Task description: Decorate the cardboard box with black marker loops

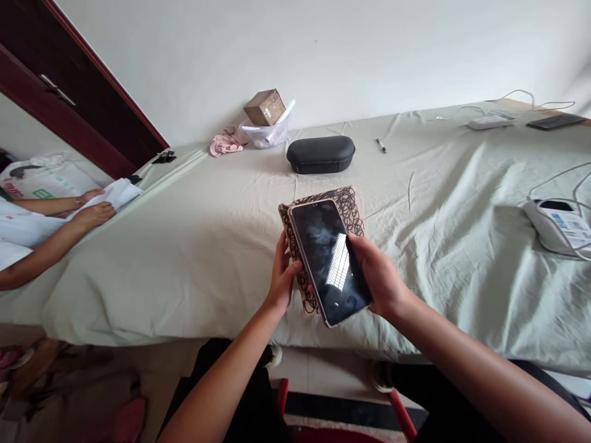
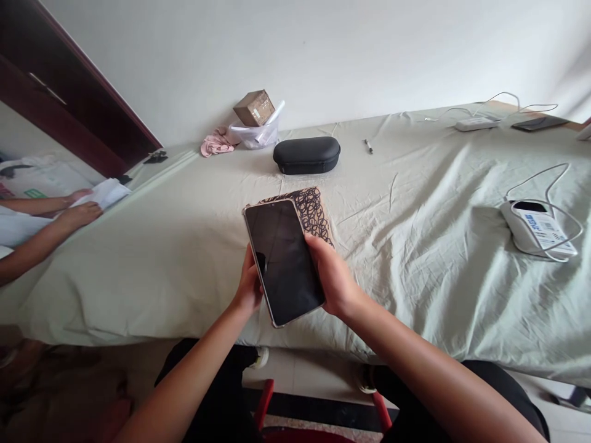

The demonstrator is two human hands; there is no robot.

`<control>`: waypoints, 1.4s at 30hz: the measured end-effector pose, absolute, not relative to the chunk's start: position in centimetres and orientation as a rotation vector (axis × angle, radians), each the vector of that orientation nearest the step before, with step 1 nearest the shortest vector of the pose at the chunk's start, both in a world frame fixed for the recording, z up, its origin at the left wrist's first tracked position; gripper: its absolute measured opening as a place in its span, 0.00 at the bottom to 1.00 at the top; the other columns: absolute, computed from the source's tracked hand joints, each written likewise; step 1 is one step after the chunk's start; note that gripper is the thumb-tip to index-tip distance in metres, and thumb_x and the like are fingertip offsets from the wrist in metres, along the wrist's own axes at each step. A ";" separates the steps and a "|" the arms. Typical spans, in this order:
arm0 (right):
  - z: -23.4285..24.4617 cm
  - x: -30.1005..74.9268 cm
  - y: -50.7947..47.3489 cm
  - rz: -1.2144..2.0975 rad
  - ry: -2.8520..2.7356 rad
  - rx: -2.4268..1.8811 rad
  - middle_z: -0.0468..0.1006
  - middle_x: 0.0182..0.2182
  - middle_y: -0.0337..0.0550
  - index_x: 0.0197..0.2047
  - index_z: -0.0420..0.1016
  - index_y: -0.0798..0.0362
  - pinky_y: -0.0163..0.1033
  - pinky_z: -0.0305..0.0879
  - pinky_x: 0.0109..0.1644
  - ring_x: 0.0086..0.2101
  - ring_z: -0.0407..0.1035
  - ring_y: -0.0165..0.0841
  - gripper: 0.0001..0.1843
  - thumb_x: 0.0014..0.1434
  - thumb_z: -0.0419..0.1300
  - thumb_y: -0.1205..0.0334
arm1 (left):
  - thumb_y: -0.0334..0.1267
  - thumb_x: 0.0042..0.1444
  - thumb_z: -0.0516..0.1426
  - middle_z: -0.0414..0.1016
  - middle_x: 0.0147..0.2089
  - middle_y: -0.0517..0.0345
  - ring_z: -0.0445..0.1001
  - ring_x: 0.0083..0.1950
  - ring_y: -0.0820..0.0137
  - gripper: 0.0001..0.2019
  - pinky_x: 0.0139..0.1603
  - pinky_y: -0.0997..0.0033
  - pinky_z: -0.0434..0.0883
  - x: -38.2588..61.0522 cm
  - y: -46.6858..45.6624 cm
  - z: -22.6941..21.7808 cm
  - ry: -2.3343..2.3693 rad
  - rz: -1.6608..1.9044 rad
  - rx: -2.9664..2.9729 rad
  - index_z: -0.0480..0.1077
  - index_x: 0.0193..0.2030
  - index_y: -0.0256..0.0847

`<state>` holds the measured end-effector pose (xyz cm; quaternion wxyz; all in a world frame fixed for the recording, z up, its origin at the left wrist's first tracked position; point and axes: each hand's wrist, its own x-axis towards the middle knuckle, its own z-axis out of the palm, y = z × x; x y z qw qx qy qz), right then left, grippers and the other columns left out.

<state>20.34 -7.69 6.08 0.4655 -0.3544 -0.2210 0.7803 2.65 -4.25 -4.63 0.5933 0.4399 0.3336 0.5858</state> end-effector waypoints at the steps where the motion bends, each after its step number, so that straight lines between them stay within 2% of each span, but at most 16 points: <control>1: 6.1 20.4 -7.6 1.842 -0.558 -0.901 0.79 0.29 0.45 0.43 0.77 0.51 0.42 0.72 0.36 0.33 0.75 0.41 0.18 0.63 0.57 0.47 | 0.49 0.57 0.68 0.74 0.65 0.56 0.74 0.62 0.57 0.38 0.59 0.58 0.76 2.7 -4.2 -4.5 0.784 1.370 1.013 0.62 0.73 0.60; 3: 6.2 20.8 -7.4 1.703 -0.593 -0.962 0.75 0.25 0.42 0.35 0.75 0.51 0.38 0.67 0.30 0.29 0.72 0.38 0.14 0.61 0.61 0.49 | 0.50 0.57 0.67 0.73 0.66 0.55 0.74 0.62 0.58 0.37 0.60 0.58 0.75 2.7 -4.2 -4.3 0.785 1.382 0.973 0.63 0.73 0.59; 5: 6.5 21.6 -6.9 1.595 -0.607 -1.033 0.70 0.22 0.39 0.31 0.70 0.50 0.36 0.62 0.27 0.25 0.67 0.35 0.14 0.60 0.62 0.49 | 0.50 0.56 0.67 0.71 0.68 0.55 0.73 0.65 0.57 0.38 0.63 0.57 0.73 2.8 -4.3 -4.0 0.776 1.388 0.922 0.62 0.73 0.58; 9: 7.0 25.1 -4.7 1.186 -0.672 -1.240 0.65 0.22 0.37 0.32 0.68 0.49 0.36 0.58 0.25 0.24 0.61 0.32 0.14 0.60 0.62 0.48 | 0.49 0.56 0.66 0.69 0.71 0.55 0.67 0.72 0.54 0.36 0.71 0.51 0.68 2.8 -4.2 -3.8 0.796 1.410 0.873 0.63 0.71 0.57; 12: 6.0 28.6 -2.3 0.872 -0.889 -1.447 0.62 0.22 0.38 0.31 0.65 0.49 0.36 0.56 0.26 0.25 0.59 0.32 0.16 0.64 0.59 0.46 | 0.48 0.56 0.64 0.69 0.71 0.55 0.65 0.74 0.53 0.34 0.72 0.50 0.66 2.8 -4.1 -3.7 0.809 1.419 0.872 0.64 0.71 0.57; 14: 4.6 30.4 -0.8 0.795 -1.080 -1.665 0.62 0.23 0.39 0.29 0.64 0.50 0.37 0.55 0.27 0.25 0.59 0.32 0.19 0.67 0.52 0.48 | 0.48 0.57 0.63 0.70 0.71 0.55 0.65 0.74 0.53 0.33 0.72 0.49 0.66 2.8 -4.1 -3.6 0.807 1.420 0.877 0.64 0.70 0.56; 16: 2.7 31.5 0.5 0.797 -1.164 -1.780 0.62 0.22 0.39 0.28 0.64 0.51 0.37 0.54 0.28 0.25 0.60 0.32 0.19 0.68 0.49 0.52 | 0.48 0.58 0.62 0.71 0.71 0.55 0.67 0.73 0.53 0.32 0.72 0.49 0.67 2.8 -4.0 -3.4 0.807 1.420 0.884 0.65 0.70 0.56; 22: -1.4 31.4 2.3 0.676 -1.398 -1.961 0.62 0.21 0.40 0.23 0.60 0.52 0.38 0.52 0.33 0.29 0.60 0.33 0.19 0.66 0.50 0.60 | 0.48 0.58 0.63 0.73 0.68 0.54 0.68 0.72 0.53 0.33 0.72 0.48 0.67 2.7 -4.0 -3.2 0.833 1.415 0.910 0.64 0.71 0.55; 25: -2.1 31.2 2.7 0.609 -1.513 -2.032 0.69 0.24 0.43 0.24 0.64 0.52 0.38 0.54 0.37 0.32 0.63 0.35 0.18 0.67 0.50 0.61 | 0.48 0.58 0.63 0.72 0.68 0.53 0.69 0.72 0.52 0.35 0.71 0.49 0.68 2.5 -3.9 -3.2 0.849 1.407 0.920 0.63 0.72 0.55; 29: -2.6 31.4 2.8 0.536 -1.629 -2.128 0.79 0.33 0.51 0.31 0.76 0.54 0.39 0.57 0.41 0.38 0.70 0.40 0.19 0.69 0.49 0.61 | 0.48 0.58 0.64 0.72 0.68 0.52 0.69 0.71 0.52 0.35 0.71 0.50 0.68 2.3 -3.8 -3.2 0.858 1.409 0.896 0.63 0.72 0.54; 35: -2.6 32.1 2.4 0.445 -1.721 -2.261 0.83 0.40 0.57 0.40 0.85 0.56 0.41 0.60 0.42 0.44 0.75 0.47 0.18 0.67 0.53 0.61 | 0.47 0.58 0.64 0.73 0.67 0.53 0.69 0.71 0.53 0.34 0.71 0.51 0.68 2.2 -3.7 -3.1 0.846 1.407 0.869 0.63 0.71 0.53; 38: -2.3 32.1 2.2 0.450 -1.724 -2.310 0.83 0.38 0.58 0.43 0.86 0.57 0.41 0.61 0.40 0.40 0.77 0.46 0.17 0.65 0.55 0.62 | 0.48 0.58 0.64 0.72 0.69 0.53 0.69 0.72 0.53 0.34 0.71 0.50 0.69 2.3 -3.6 -3.0 0.850 1.407 0.879 0.63 0.71 0.53; 42: -1.7 32.1 2.0 0.523 -1.724 -2.319 0.82 0.30 0.52 0.43 0.86 0.57 0.39 0.62 0.36 0.31 0.75 0.40 0.15 0.62 0.57 0.65 | 0.48 0.58 0.63 0.73 0.68 0.53 0.69 0.71 0.53 0.33 0.70 0.50 0.69 2.3 -3.7 -3.0 0.862 1.401 0.874 0.64 0.71 0.53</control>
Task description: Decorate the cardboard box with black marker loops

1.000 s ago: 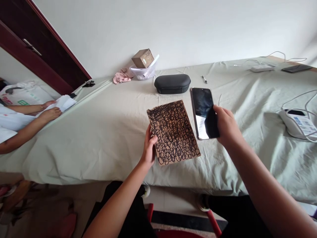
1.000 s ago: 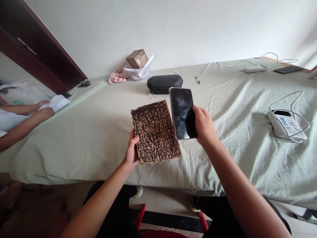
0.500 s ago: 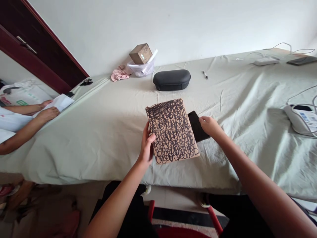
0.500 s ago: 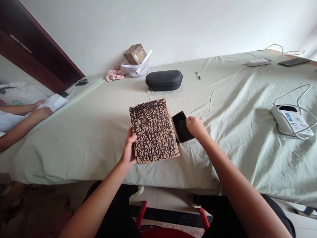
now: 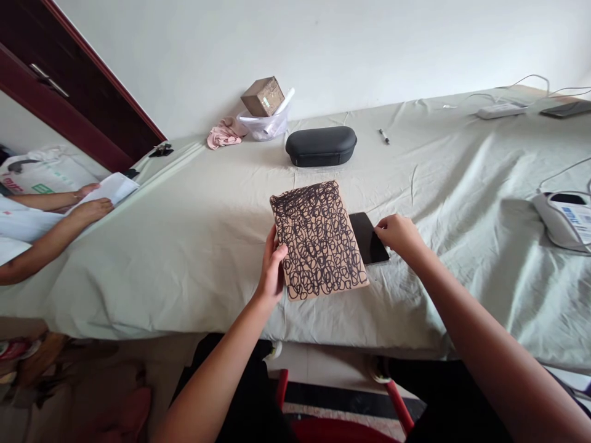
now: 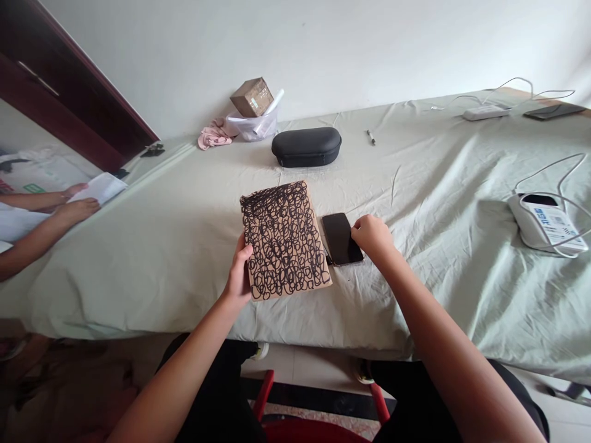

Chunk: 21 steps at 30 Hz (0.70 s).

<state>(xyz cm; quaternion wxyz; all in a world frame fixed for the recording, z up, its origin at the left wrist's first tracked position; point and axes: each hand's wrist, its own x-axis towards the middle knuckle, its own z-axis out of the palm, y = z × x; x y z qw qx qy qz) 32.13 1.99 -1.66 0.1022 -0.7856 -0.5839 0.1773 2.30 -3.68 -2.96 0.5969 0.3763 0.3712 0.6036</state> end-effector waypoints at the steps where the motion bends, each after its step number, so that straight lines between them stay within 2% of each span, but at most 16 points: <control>1: -1.6 32.2 2.0 0.537 -1.729 -2.313 0.82 0.30 0.51 0.43 0.86 0.57 0.39 0.63 0.36 0.30 0.75 0.39 0.15 0.62 0.57 0.65 | 0.48 0.58 0.63 0.73 0.68 0.53 0.69 0.71 0.53 0.33 0.70 0.50 0.69 2.3 -3.7 -2.9 0.861 1.400 0.874 0.64 0.70 0.53; 6: -1.6 32.4 2.1 0.535 -1.750 -2.308 0.82 0.29 0.51 0.43 0.85 0.58 0.39 0.64 0.37 0.32 0.76 0.40 0.14 0.62 0.58 0.64 | 0.48 0.59 0.62 0.72 0.69 0.54 0.69 0.71 0.53 0.31 0.69 0.50 0.70 2.3 -3.7 -2.9 0.856 1.397 0.902 0.66 0.69 0.53; 12: -2.2 32.3 2.3 0.452 -1.783 -2.331 0.83 0.40 0.55 0.45 0.83 0.56 0.41 0.64 0.40 0.43 0.76 0.46 0.14 0.62 0.60 0.59 | 0.48 0.57 0.63 0.73 0.67 0.53 0.70 0.70 0.53 0.33 0.69 0.50 0.70 2.2 -3.5 -3.0 0.863 1.394 0.883 0.65 0.70 0.53; 21: -3.4 32.0 2.5 0.333 -1.741 -2.386 0.83 0.43 0.57 0.46 0.82 0.54 0.41 0.60 0.38 0.43 0.76 0.47 0.19 0.67 0.54 0.52 | 0.50 0.57 0.64 0.74 0.66 0.51 0.74 0.66 0.52 0.35 0.66 0.49 0.71 2.0 -3.4 -3.1 0.882 1.367 0.885 0.63 0.71 0.52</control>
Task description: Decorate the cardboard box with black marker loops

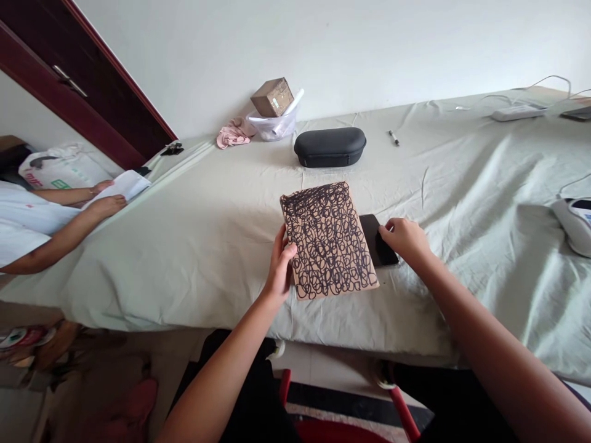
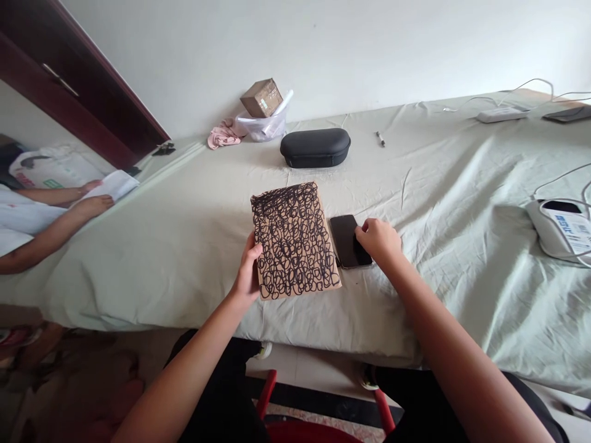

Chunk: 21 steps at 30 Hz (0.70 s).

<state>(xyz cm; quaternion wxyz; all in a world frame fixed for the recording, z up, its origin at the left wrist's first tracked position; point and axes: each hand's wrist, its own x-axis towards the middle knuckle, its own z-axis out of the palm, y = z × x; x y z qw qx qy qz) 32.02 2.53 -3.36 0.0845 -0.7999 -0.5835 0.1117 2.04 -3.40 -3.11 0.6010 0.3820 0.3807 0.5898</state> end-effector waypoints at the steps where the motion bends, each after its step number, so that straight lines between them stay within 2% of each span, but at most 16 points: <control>1: -3.5 32.0 2.6 0.321 -1.732 -2.394 0.83 0.43 0.57 0.46 0.82 0.54 0.41 0.59 0.37 0.43 0.76 0.47 0.19 0.67 0.53 0.52 | 0.50 0.57 0.64 0.74 0.65 0.52 0.74 0.65 0.53 0.35 0.66 0.49 0.72 2.0 -3.4 -3.1 0.887 1.364 0.884 0.63 0.70 0.52; 6: -4.2 32.0 2.8 0.220 -1.737 -2.388 0.84 0.42 0.56 0.43 0.82 0.53 0.41 0.55 0.35 0.42 0.76 0.46 0.21 0.69 0.51 0.51 | 0.49 0.56 0.65 0.74 0.65 0.52 0.73 0.65 0.53 0.35 0.66 0.50 0.71 2.0 -3.3 -3.1 0.876 1.365 0.868 0.63 0.70 0.52; 16: -5.6 32.7 3.2 0.129 -1.764 -2.363 0.84 0.41 0.55 0.45 0.83 0.52 0.42 0.56 0.35 0.41 0.76 0.46 0.22 0.70 0.50 0.49 | 0.52 0.54 0.67 0.73 0.64 0.48 0.72 0.66 0.50 0.38 0.66 0.46 0.70 2.0 -3.1 -3.2 0.867 1.367 0.874 0.63 0.71 0.49; 21: -5.3 32.6 3.1 0.157 -1.774 -2.376 0.83 0.41 0.56 0.42 0.81 0.52 0.43 0.56 0.36 0.41 0.75 0.47 0.22 0.70 0.49 0.49 | 0.50 0.57 0.66 0.72 0.66 0.51 0.71 0.67 0.52 0.34 0.67 0.50 0.69 1.8 -3.0 -3.6 0.854 1.360 0.866 0.65 0.69 0.50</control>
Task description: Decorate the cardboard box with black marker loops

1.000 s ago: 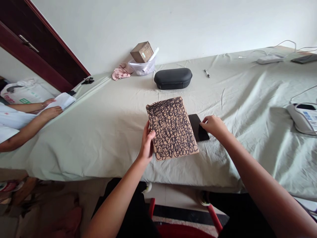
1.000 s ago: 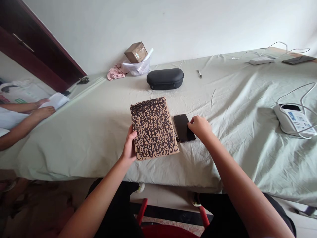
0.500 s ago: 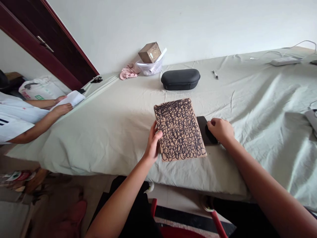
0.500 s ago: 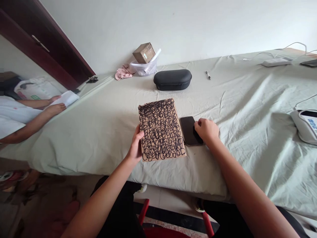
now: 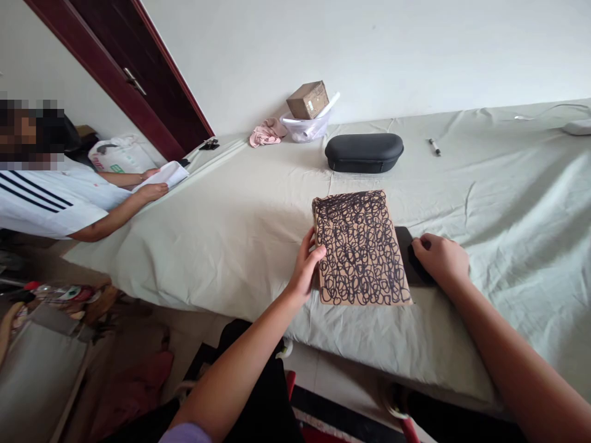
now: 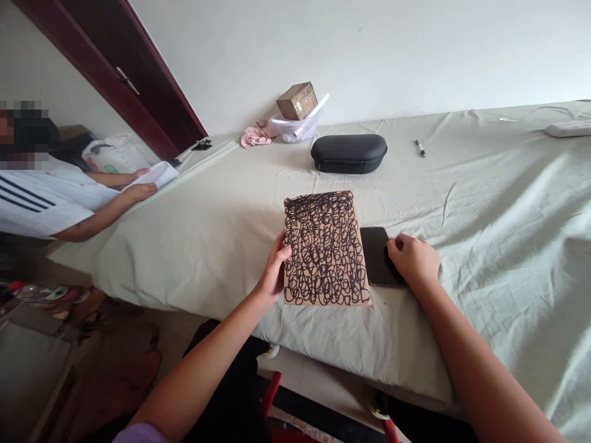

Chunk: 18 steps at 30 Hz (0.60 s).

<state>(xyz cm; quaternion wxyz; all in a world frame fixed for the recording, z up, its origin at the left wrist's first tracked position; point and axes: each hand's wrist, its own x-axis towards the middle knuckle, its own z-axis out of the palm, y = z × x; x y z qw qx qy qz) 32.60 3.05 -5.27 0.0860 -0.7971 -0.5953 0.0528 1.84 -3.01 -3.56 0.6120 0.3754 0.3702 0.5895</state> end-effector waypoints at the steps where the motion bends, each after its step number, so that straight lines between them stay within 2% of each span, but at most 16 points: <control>1: -5.2 32.6 3.1 0.166 -1.781 -2.372 0.82 0.41 0.57 0.41 0.81 0.52 0.44 0.56 0.36 0.41 0.75 0.48 0.22 0.70 0.49 0.49 | 0.50 0.57 0.66 0.72 0.67 0.51 0.71 0.68 0.52 0.34 0.67 0.50 0.69 1.8 -3.0 -3.6 0.855 1.359 0.864 0.65 0.69 0.50; 10: -5.4 32.9 3.2 0.177 -1.773 -2.358 0.82 0.40 0.54 0.38 0.77 0.50 0.45 0.58 0.36 0.44 0.76 0.51 0.20 0.70 0.48 0.49 | 0.50 0.55 0.66 0.71 0.67 0.50 0.71 0.67 0.51 0.36 0.67 0.49 0.69 1.9 -3.1 -3.6 0.862 1.361 0.875 0.65 0.70 0.50; 12: -5.0 32.4 2.9 0.198 -1.764 -2.381 0.82 0.41 0.53 0.39 0.76 0.49 0.46 0.59 0.37 0.44 0.77 0.51 0.20 0.69 0.50 0.45 | 0.51 0.56 0.66 0.71 0.68 0.49 0.71 0.66 0.51 0.37 0.66 0.49 0.69 2.0 -3.1 -3.6 0.868 1.361 0.887 0.64 0.71 0.50; 15: -3.9 31.0 2.2 0.236 -1.818 -2.450 0.82 0.46 0.57 0.45 0.74 0.51 0.49 0.63 0.40 0.47 0.76 0.53 0.26 0.66 0.54 0.36 | 0.51 0.55 0.67 0.69 0.69 0.48 0.70 0.67 0.50 0.39 0.66 0.49 0.69 2.1 -3.2 -3.4 0.864 1.355 0.890 0.63 0.72 0.49; 18: -3.1 29.9 1.8 0.204 -1.891 -2.505 0.78 0.54 0.64 0.54 0.71 0.59 0.51 0.66 0.49 0.56 0.72 0.56 0.31 0.64 0.58 0.38 | 0.51 0.53 0.68 0.69 0.69 0.47 0.69 0.68 0.48 0.40 0.66 0.47 0.69 2.0 -3.1 -3.2 0.856 1.350 0.858 0.63 0.71 0.48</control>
